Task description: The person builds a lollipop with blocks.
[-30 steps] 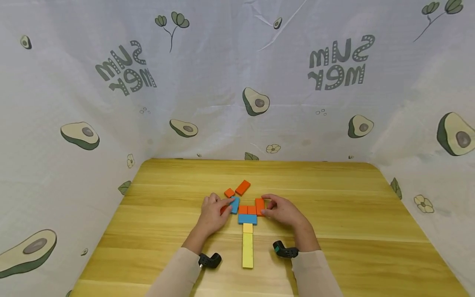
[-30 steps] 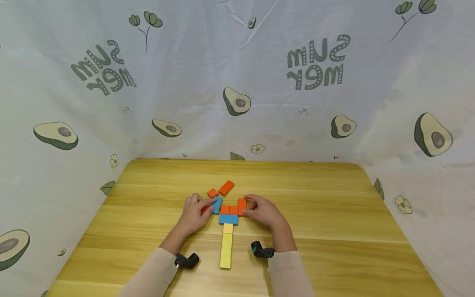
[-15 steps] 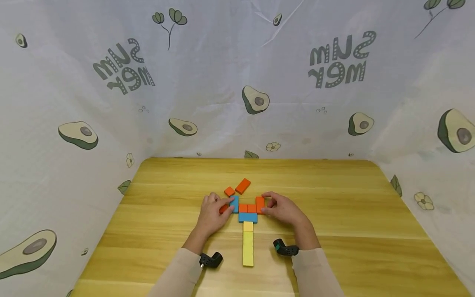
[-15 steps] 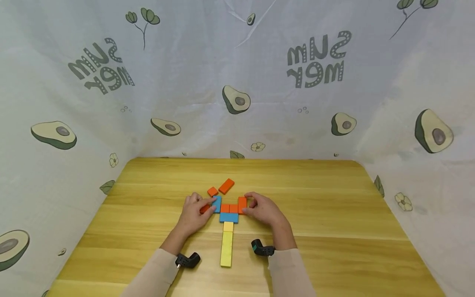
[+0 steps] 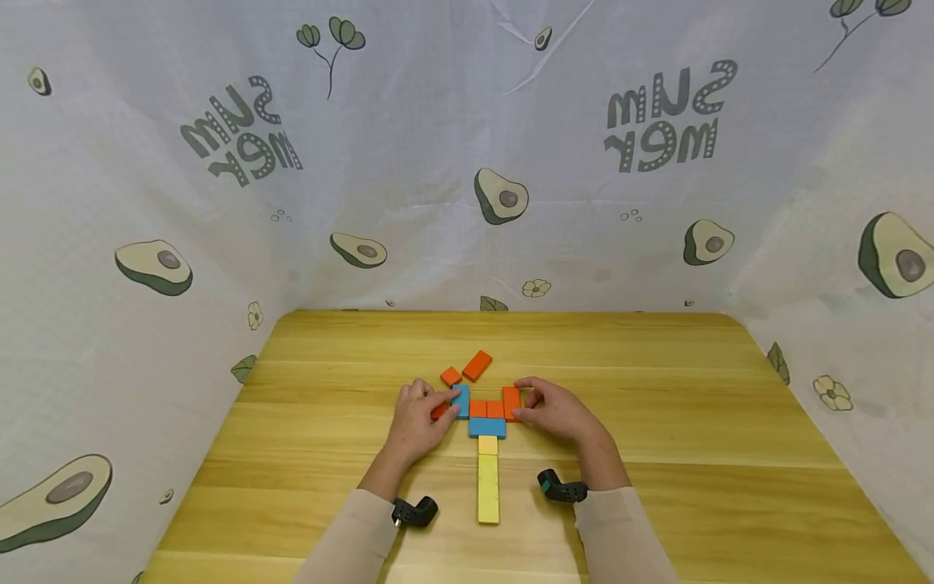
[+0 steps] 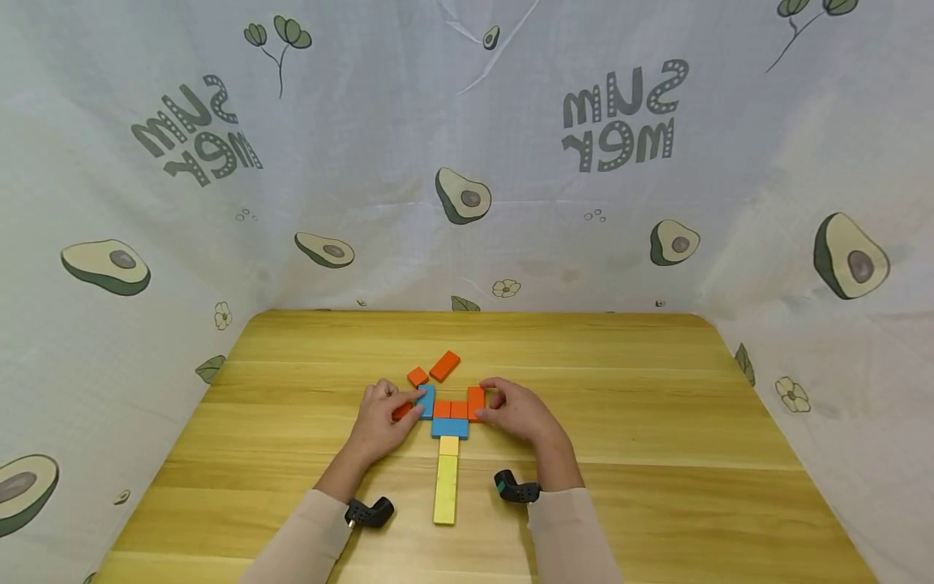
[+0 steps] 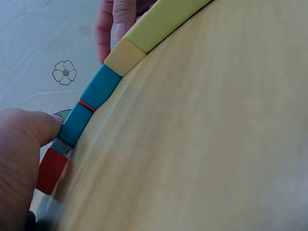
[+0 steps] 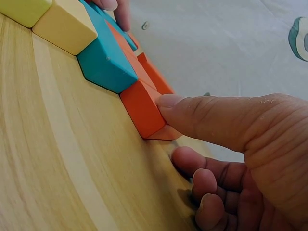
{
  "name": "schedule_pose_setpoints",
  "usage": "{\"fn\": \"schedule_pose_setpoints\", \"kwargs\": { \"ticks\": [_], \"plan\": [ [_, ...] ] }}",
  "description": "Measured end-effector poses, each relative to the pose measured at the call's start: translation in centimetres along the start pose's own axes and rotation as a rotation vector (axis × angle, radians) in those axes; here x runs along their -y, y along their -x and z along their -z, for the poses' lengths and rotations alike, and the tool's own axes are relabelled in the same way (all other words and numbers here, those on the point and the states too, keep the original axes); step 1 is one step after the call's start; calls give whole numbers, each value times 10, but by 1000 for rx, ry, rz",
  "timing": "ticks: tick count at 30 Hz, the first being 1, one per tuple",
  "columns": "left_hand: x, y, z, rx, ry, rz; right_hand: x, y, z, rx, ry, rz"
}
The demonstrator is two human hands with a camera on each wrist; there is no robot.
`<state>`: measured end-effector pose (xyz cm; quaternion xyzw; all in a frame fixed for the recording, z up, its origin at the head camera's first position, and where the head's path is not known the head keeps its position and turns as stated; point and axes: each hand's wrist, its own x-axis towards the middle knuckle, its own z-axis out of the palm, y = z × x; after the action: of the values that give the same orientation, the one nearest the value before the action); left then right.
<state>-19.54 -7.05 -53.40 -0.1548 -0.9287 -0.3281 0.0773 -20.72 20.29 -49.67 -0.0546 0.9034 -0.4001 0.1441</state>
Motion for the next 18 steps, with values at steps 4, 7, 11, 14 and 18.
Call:
{"fn": "schedule_pose_setpoints", "kwargs": {
  "ticks": [4, 7, 11, 14, 18],
  "plan": [
    [0, 0, 0, 2, 1, -3, -1, 0, 0, -3, 2, 5],
    [0, 1, 0, -1, 1, -10, -2, 0, 0, -4, 2, 8],
    [0, 1, -1, -9, -3, -21, -1, 0, 0, -2, 11, 15],
    [0, 0, -1, -14, -8, -25, -1, 1, 0, -2, 12, 16],
    [0, 0, -1, -13, -10, -23, -1, 1, 0, -4, 12, 14]
  ]
}}
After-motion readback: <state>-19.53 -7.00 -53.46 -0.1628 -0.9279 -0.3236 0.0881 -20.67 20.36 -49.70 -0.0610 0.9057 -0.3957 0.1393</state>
